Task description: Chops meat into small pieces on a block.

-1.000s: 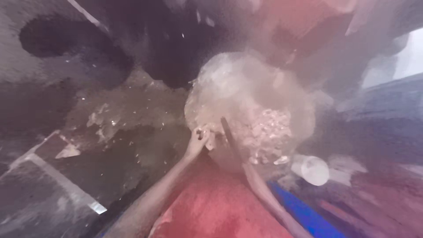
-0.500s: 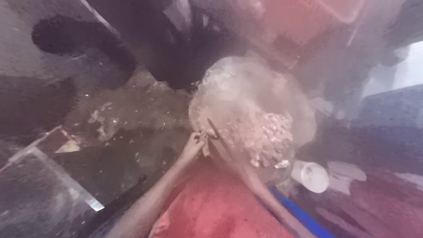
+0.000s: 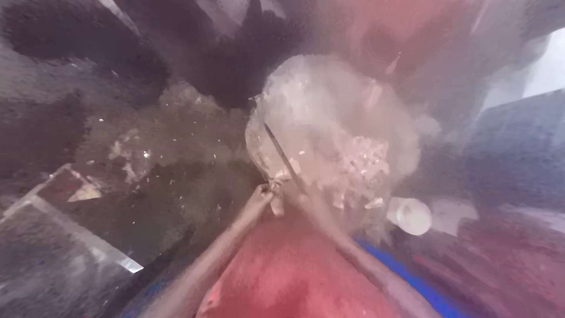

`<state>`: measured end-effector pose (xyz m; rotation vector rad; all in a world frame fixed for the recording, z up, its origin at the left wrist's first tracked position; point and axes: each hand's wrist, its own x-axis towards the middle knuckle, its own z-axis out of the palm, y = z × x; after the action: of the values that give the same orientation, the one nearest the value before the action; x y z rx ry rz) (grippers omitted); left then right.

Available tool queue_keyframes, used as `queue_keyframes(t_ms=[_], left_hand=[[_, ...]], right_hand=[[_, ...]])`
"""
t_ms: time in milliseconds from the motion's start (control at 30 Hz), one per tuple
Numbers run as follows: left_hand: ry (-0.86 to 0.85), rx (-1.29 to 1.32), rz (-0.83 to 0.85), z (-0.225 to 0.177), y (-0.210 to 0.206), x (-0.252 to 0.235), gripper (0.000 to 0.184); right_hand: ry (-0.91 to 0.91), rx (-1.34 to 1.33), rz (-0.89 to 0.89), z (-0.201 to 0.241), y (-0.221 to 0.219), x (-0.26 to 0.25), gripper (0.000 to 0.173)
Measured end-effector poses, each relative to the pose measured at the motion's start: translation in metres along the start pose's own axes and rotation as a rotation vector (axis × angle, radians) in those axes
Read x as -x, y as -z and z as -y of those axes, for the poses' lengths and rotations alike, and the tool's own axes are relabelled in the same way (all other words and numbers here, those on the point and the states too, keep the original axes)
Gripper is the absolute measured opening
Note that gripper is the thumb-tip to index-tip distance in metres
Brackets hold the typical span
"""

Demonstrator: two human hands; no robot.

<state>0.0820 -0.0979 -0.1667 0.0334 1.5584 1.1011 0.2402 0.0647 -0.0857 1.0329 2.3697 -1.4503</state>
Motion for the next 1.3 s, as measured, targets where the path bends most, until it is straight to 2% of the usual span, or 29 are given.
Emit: queue_keyframes(t_ms=[67, 133, 233, 400, 533, 600, 667, 700, 767, 800, 867, 933, 967, 1000, 1033, 1100, 1167, 1233, 1300], left_hand=[[0.044, -0.027, -0.002, -0.001, -0.004, 0.000, 0.054], [0.029, -0.031, 0.041, 0.002, -0.003, -0.001, 0.055], [-0.005, -0.048, 0.037, 0.005, -0.002, -0.003, 0.051], [0.033, 0.032, -0.036, 0.012, -0.001, -0.001, 0.048], [0.025, 0.155, -0.012, 0.012, 0.003, -0.005, 0.045], [-0.054, 0.174, 0.031, -0.005, 0.003, -0.004, 0.043], [-0.168, 0.171, 0.085, -0.025, -0.001, 0.002, 0.041], [-0.213, 0.102, 0.097, -0.039, -0.004, -0.001, 0.041], [-0.255, -0.239, 0.052, -0.054, -0.009, -0.017, 0.045], [-0.246, -0.466, 0.007, -0.055, -0.010, -0.029, 0.044], [-0.211, -0.803, -0.047, -0.052, -0.009, -0.047, 0.043], [-0.209, -0.900, -0.059, -0.051, -0.011, -0.050, 0.041], [-0.200, -0.914, -0.056, -0.050, -0.012, -0.048, 0.040], [-0.184, -0.922, -0.057, -0.051, -0.014, -0.047, 0.039], [-0.182, -0.918, -0.066, -0.051, -0.014, -0.047, 0.038], [-0.298, -0.913, -0.117, -0.045, -0.013, -0.043, 0.037], [-0.616, -0.956, -0.153, -0.037, -0.013, -0.043, 0.028], [-0.870, -1.063, -0.061, -0.030, -0.010, -0.051, 0.030], [-0.914, -1.200, 0.013, -0.028, -0.010, -0.061, 0.032]], right_hand=[[0.009, -0.031, 0.004, 0.007, -0.001, 0.000, 0.057], [-0.012, 0.084, -0.017, -0.011, -0.016, -0.012, 0.048], [-0.011, 0.209, 0.022, -0.037, -0.022, -0.027, 0.055], [0.013, -0.196, 0.115, -0.002, -0.003, 0.005, 0.051], [-0.061, -0.181, 0.247, -0.044, -0.017, -0.002, 0.050], [-0.038, -0.219, 0.206, -0.065, -0.011, -0.003, 0.048], [-0.105, -0.229, 0.080, -0.068, -0.003, 0.003, 0.045], [-0.157, -0.209, 0.016, -0.065, 0.003, 0.003, 0.044], [-0.191, -0.159, -0.067, -0.044, 0.020, 0.001, 0.044], [-0.145, -0.160, -0.120, -0.029, 0.029, 0.002, 0.044], [0.108, -0.263, -0.268, 0.002, 0.043, 0.006, 0.056], [0.330, -0.333, -0.379, 0.028, 0.046, 0.011, 0.077], [0.367, -0.354, -0.400, 0.031, 0.039, 0.013, 0.078], [0.341, -0.343, -0.400, 0.024, 0.026, 0.012, 0.069], [0.232, -0.330, -0.334, 0.013, 0.012, 0.009, 0.055], [-0.027, -0.235, -0.111, -0.018, -0.013, -0.002, 0.051], [-0.132, -0.175, 0.015, -0.044, -0.028, -0.012, 0.053], [-0.206, -0.162, 0.025, -0.045, -0.030, -0.013, 0.052], [-0.214, -0.203, 0.046, -0.047, -0.024, -0.018, 0.053]])
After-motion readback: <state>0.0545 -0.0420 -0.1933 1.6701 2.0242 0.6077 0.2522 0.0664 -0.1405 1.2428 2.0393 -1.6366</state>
